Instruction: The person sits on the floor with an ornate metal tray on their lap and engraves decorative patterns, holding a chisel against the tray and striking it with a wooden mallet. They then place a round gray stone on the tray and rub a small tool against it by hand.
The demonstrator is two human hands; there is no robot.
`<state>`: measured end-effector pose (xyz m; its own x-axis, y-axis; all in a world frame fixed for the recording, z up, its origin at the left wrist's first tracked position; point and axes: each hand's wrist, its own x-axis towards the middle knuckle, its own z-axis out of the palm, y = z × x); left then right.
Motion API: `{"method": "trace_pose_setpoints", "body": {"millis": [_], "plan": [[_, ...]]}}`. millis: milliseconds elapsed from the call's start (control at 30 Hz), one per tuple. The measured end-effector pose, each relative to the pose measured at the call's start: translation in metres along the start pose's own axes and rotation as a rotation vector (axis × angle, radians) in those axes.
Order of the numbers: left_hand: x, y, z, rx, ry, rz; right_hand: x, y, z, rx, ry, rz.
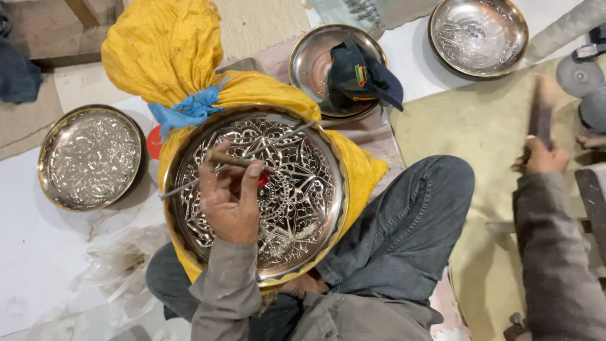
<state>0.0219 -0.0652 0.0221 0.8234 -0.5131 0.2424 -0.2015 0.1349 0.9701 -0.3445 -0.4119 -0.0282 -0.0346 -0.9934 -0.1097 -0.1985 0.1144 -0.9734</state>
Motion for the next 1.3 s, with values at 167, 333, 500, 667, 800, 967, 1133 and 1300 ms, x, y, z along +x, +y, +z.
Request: {"method": "trace_pose_setpoints", "body": {"millis": [167, 333, 500, 667, 800, 967, 1133, 1300], "plan": [[-0.002, 0.000, -0.001, -0.015, -0.035, -0.009, 0.028, -0.005, 0.001, -0.152, 0.258, -0.042], [-0.001, -0.001, -0.002, 0.018, -0.041, -0.011, 0.043, -0.001, -0.006, -0.188, 0.394, 0.065], [-0.003, -0.001, 0.003, 0.044, -0.026, -0.039, 0.063, 0.006, -0.007, -0.287, 0.425, 0.092], [-0.001, -0.001, 0.006, 0.079, -0.045, -0.001, 0.066, 0.012, 0.004, -0.309, 0.406, 0.109], [0.001, -0.001, 0.005, 0.129, -0.086, 0.019, 0.043, 0.016, 0.022, -0.310, 0.338, 0.096], [0.001, -0.003, 0.009, 0.146, -0.235, -0.151, -0.020, 0.043, 0.044, -0.210, -0.011, -0.020], [0.006, -0.005, 0.010, 0.168, -0.318, -0.168, -0.060, 0.070, 0.045, -0.390, -0.339, -0.158], [0.020, -0.009, -0.003, 0.147, -0.355, -0.121, -0.056, 0.074, 0.029, 0.080, -0.208, 0.090]]}}
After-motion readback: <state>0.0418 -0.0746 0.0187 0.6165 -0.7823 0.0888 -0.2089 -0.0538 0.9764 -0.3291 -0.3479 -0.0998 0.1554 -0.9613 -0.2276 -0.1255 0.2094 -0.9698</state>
